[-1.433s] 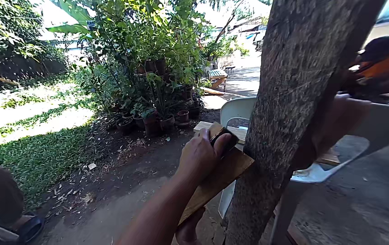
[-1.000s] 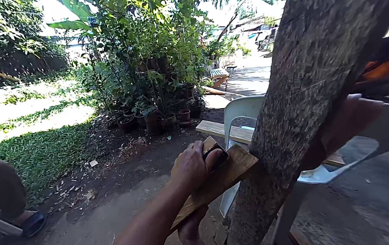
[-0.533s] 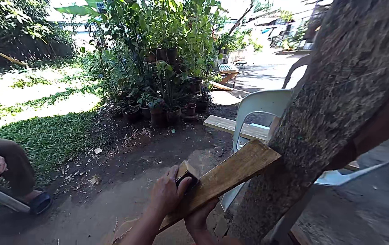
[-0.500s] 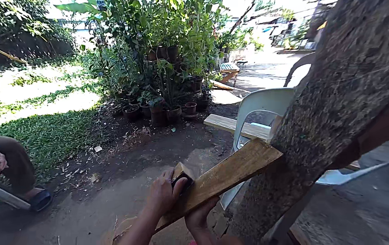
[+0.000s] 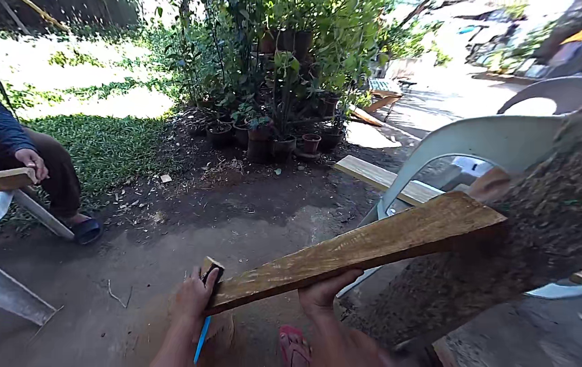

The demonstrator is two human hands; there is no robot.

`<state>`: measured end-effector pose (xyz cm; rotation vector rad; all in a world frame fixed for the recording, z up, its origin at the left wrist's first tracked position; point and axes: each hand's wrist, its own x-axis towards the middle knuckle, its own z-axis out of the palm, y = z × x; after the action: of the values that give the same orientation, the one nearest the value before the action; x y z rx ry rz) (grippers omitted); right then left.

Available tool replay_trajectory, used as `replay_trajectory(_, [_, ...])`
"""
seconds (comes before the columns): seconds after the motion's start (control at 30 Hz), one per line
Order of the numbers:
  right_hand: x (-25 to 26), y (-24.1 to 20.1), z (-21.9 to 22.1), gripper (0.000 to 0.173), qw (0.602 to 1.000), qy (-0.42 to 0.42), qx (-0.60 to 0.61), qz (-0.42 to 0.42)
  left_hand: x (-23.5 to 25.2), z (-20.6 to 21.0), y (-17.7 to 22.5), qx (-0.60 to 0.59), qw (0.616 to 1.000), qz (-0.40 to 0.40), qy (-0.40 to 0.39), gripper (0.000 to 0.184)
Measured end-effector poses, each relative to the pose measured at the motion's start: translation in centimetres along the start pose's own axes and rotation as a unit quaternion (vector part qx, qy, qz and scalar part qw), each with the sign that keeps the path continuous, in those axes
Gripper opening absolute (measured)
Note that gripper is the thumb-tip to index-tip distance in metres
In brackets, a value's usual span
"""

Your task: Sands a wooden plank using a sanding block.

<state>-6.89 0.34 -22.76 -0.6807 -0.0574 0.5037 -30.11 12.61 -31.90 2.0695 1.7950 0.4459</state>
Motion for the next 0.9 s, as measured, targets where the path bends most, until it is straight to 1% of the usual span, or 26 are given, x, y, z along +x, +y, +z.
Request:
replay_trajectory(0.07, [0.1, 0.1, 0.0, 0.11, 1.0, 0.002, 0.002, -0.007, 0.0, 0.7, -3.4, 0.015, 0.996, -0.087, -0.016, 0.079])
replay_trajectory(0.13, [0.0, 0.2, 0.0, 0.109, 1.0, -0.001, -0.001, -0.015, -0.2, 1.1, -5.5, 0.019, 0.989, -0.145, -0.022, 0.08])
replay_trajectory(0.2, [-0.1, 0.2, 0.1, 0.113, 1.0, -0.007, -0.002, -0.014, -0.5, 0.7, -5.5, 0.012, 0.986, -0.165, -0.026, 0.08])
replay_trajectory(0.23, [-0.1, 0.1, 0.1, 0.117, 1.0, -0.013, -0.005, -0.015, -0.8, 0.3, -4.6, 0.001, 0.988, -0.155, -0.027, 0.078])
replay_trajectory(0.27, [-0.1, 0.1, 0.1, 0.119, 1.0, -0.016, -0.008, -0.018, -1.2, -0.2, -3.3, -0.004, 0.991, -0.132, -0.03, 0.077])
replay_trajectory(0.33, [-0.2, 0.1, 0.2, 0.119, 0.999, -0.017, -0.012, -0.026, -2.4, -1.6, 0.9, -0.017, 0.998, -0.053, -0.033, 0.072])
replay_trajectory(0.43, [-0.3, 0.2, 0.5, 0.109, 0.999, -0.014, -0.006, -0.037, -4.8, -4.2, 9.0, -0.055, 0.991, 0.119, -0.02, 0.07])
replay_trajectory(0.5, [-0.3, 0.3, 0.4, 0.102, 0.999, -0.014, 0.0, -0.048, -6.3, -4.7, 13.4, -0.086, 0.966, 0.244, 0.013, 0.072])
replay_trajectory(0.53, [-0.2, 0.4, 0.3, 0.101, 0.998, -0.016, -0.002, -0.057, -6.6, -4.5, 14.8, -0.097, 0.948, 0.299, 0.041, 0.076])
replay_trajectory(0.57, [-0.1, 0.4, 0.2, 0.102, 0.998, -0.021, -0.008, -0.065, -6.6, -4.2, 15.6, -0.106, 0.931, 0.341, 0.069, 0.08])
replay_trajectory(0.6, [-0.1, 0.4, 0.1, 0.102, 0.997, -0.023, -0.013, -0.071, -6.4, -3.9, 15.7, -0.111, 0.92, 0.366, 0.089, 0.084])
replay_trajectory(0.63, [-0.1, 0.4, 0.0, 0.101, 0.996, -0.025, -0.018, -0.078, -6.1, -3.6, 15.3, -0.115, 0.913, 0.378, 0.1, 0.086])
replay_trajectory(0.7, [-0.1, 0.4, -0.1, 0.099, 0.997, -0.019, -0.017, -0.076, -5.3, -2.8, 13.1, -0.114, 0.914, 0.372, 0.113, 0.087])
replay_trajectory(0.77, [-0.2, 0.2, 0.0, 0.096, 0.998, -0.015, -0.015, -0.051, -4.1, -1.9, 9.0, -0.102, 0.936, 0.323, 0.1, 0.084])
replay_trajectory(0.83, [-0.3, 0.1, -0.1, 0.094, 0.998, -0.018, -0.019, -0.048, -2.3, -0.8, 3.2, -0.078, 0.964, 0.243, 0.073, 0.084])
replay_trajectory(0.9, [-0.3, 0.1, -0.1, 0.092, 0.998, -0.021, -0.017, -0.053, -0.8, 0.0, -2.8, -0.054, 0.994, 0.093, -0.009, 0.08])
